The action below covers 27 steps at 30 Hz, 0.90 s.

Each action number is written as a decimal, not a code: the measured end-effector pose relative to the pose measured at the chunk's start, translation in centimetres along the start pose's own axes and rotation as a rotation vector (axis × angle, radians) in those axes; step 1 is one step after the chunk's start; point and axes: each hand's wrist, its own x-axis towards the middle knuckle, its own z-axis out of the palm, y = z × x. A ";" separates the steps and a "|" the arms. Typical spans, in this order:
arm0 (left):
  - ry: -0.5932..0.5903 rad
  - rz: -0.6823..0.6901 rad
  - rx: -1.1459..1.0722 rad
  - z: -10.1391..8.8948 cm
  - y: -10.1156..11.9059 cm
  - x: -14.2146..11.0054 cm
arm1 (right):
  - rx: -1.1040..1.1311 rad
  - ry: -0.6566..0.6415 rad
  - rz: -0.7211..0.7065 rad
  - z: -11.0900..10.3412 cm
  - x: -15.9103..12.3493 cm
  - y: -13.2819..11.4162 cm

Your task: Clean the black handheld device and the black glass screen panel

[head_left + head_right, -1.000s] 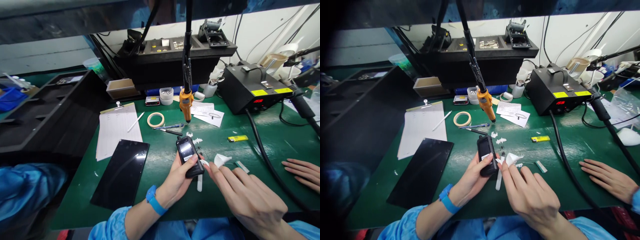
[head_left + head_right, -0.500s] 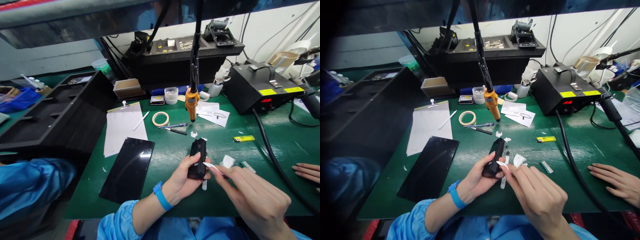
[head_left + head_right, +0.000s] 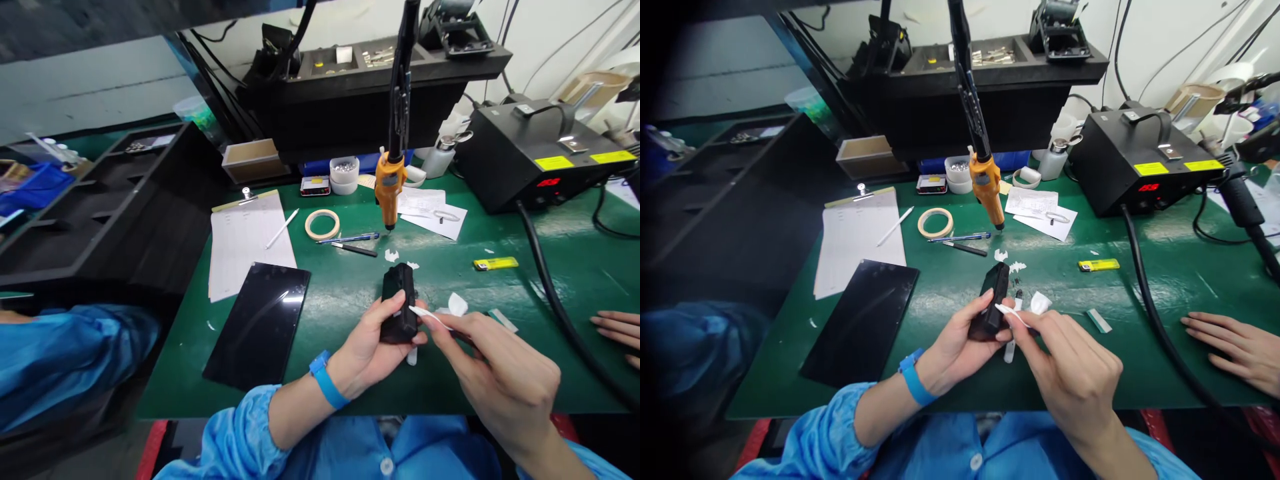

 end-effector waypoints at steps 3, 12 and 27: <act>0.033 0.074 0.003 -0.1 -0.2 0.0 | 0.004 0.028 0.129 1.0 -0.3 -0.8; 0.080 0.277 0.022 -0.6 -0.4 0.4 | 0.132 0.150 0.483 4.7 -1.5 -2.4; 0.041 0.492 0.259 -0.6 -0.9 0.4 | -0.045 0.094 0.407 3.1 -1.3 -3.2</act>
